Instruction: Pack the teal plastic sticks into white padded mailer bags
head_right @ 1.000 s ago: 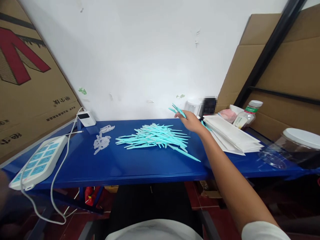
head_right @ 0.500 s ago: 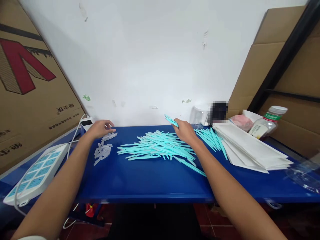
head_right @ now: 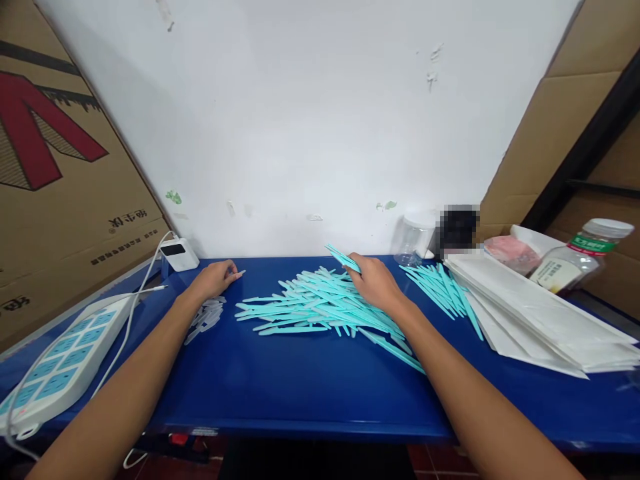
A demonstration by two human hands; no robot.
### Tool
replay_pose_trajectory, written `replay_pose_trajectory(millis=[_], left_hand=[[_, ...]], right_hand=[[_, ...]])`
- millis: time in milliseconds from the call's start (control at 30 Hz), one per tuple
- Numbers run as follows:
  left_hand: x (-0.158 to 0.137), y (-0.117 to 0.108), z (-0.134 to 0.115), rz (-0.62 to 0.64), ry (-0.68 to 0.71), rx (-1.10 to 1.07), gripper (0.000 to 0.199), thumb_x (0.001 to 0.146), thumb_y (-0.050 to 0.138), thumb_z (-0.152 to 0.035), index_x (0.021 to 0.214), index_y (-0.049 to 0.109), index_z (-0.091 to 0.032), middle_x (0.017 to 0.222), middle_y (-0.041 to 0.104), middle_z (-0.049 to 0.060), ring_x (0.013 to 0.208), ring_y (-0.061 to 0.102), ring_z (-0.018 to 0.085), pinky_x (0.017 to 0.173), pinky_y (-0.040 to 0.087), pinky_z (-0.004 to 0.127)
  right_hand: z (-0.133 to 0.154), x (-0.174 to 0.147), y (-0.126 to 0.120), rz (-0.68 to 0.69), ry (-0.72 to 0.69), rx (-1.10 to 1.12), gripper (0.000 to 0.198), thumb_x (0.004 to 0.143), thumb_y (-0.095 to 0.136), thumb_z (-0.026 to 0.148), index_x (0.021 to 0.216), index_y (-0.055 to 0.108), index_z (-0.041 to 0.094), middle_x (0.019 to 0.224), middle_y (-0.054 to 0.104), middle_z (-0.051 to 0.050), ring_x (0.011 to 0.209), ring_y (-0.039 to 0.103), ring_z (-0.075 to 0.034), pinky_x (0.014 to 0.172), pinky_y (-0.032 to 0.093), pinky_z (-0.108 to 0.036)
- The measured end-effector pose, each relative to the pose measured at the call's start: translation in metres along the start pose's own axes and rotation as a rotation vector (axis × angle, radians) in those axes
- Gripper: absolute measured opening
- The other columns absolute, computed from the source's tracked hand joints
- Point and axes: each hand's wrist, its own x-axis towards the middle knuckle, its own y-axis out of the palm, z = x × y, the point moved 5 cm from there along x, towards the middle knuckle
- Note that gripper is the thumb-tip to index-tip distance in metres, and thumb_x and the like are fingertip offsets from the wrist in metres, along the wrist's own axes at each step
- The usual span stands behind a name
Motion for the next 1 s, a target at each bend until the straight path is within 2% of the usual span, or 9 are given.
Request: replay_pose_trajectory(millis=[133, 233, 333, 467, 533, 633, 733, 867, 1000], left_hand=[[-0.004, 0.002, -0.008, -0.021, 0.014, -0.028, 0.025, 0.098, 0.056, -0.04, 0.102, 0.07, -0.019, 0.089, 0.074, 0.009, 0.086, 0.067, 0.025, 0.074, 0.042, 0.031], [-0.003, 0.003, -0.013, -0.049, 0.044, -0.118, 0.023, 0.095, 0.06, -0.038, 0.095, 0.072, -0.019, 0.086, 0.074, 0.008, 0.082, 0.067, 0.024, 0.074, 0.043, 0.03], [-0.003, 0.002, -0.02, -0.087, 0.046, -0.286, 0.029, 0.094, 0.057, -0.041, 0.09, 0.073, -0.017, 0.079, 0.073, 0.006, 0.073, 0.064, 0.021, 0.072, 0.044, 0.03], [-0.006, -0.006, -0.024, -0.146, -0.053, -0.44, 0.045, 0.1, 0.039, -0.046, 0.099, 0.071, -0.015, 0.079, 0.072, 0.006, 0.069, 0.064, 0.02, 0.067, 0.046, 0.029], [-0.011, -0.015, -0.016, -0.22, -0.152, -0.344, 0.052, 0.103, 0.029, -0.048, 0.104, 0.07, -0.016, 0.082, 0.072, 0.008, 0.075, 0.067, 0.022, 0.069, 0.047, 0.03], [-0.023, -0.03, 0.003, -0.33, -0.33, -0.039, 0.062, 0.101, 0.027, -0.065, 0.108, 0.067, -0.018, 0.097, 0.074, 0.014, 0.093, 0.069, 0.032, 0.079, 0.049, 0.038], [-0.031, -0.029, 0.017, -0.286, -0.441, 0.128, 0.08, 0.095, 0.024, -0.078, 0.115, 0.064, -0.012, 0.11, 0.07, 0.025, 0.104, 0.067, 0.042, 0.086, 0.049, 0.047], [-0.029, -0.011, 0.02, -0.155, -0.449, 0.15, 0.089, 0.091, 0.02, -0.084, 0.118, 0.06, -0.009, 0.115, 0.066, 0.028, 0.108, 0.064, 0.044, 0.088, 0.049, 0.05], [-0.022, -0.001, 0.016, -0.136, -0.382, 0.143, 0.079, 0.093, 0.025, -0.081, 0.113, 0.059, -0.014, 0.11, 0.066, 0.022, 0.105, 0.065, 0.04, 0.087, 0.049, 0.047]], right_hand=[[0.005, -0.002, 0.002, 0.025, -0.006, 0.043, 0.029, 0.101, 0.045, 0.032, 0.111, 0.07, 0.02, 0.081, 0.073, -0.006, 0.07, 0.065, -0.023, 0.065, 0.038, -0.029], [0.01, -0.003, 0.004, 0.053, -0.018, 0.05, 0.028, 0.101, 0.044, 0.031, 0.108, 0.069, 0.021, 0.081, 0.073, -0.006, 0.069, 0.064, -0.023, 0.064, 0.039, -0.029], [0.014, -0.005, 0.005, 0.082, -0.015, 0.052, 0.027, 0.101, 0.043, 0.031, 0.104, 0.068, 0.021, 0.077, 0.071, -0.005, 0.067, 0.063, -0.023, 0.063, 0.038, -0.029], [0.019, -0.006, 0.009, 0.118, -0.02, 0.052, 0.025, 0.101, 0.042, 0.032, 0.101, 0.065, 0.021, 0.076, 0.069, -0.005, 0.065, 0.062, -0.022, 0.06, 0.036, -0.029], [0.02, -0.007, 0.011, 0.124, -0.023, 0.034, 0.024, 0.101, 0.042, 0.032, 0.101, 0.063, 0.022, 0.077, 0.069, -0.006, 0.065, 0.061, -0.023, 0.058, 0.035, -0.03], [0.02, -0.008, 0.012, 0.105, -0.034, 0.004, 0.021, 0.098, 0.043, 0.028, 0.104, 0.062, 0.021, 0.082, 0.07, -0.008, 0.067, 0.062, -0.024, 0.058, 0.036, -0.03], [0.019, -0.009, 0.012, 0.065, -0.049, -0.005, 0.022, 0.095, 0.045, 0.023, 0.108, 0.062, 0.022, 0.086, 0.073, -0.008, 0.068, 0.064, -0.024, 0.06, 0.039, -0.031], [0.016, -0.01, 0.013, 0.048, -0.052, 0.007, 0.022, 0.094, 0.046, 0.022, 0.108, 0.062, 0.024, 0.088, 0.074, -0.008, 0.074, 0.067, -0.026, 0.063, 0.042, -0.032], [0.013, -0.01, 0.018, 0.067, -0.017, 0.015, 0.025, 0.093, 0.045, 0.024, 0.11, 0.063, 0.024, 0.094, 0.076, -0.008, 0.083, 0.071, -0.029, 0.068, 0.047, -0.034]])
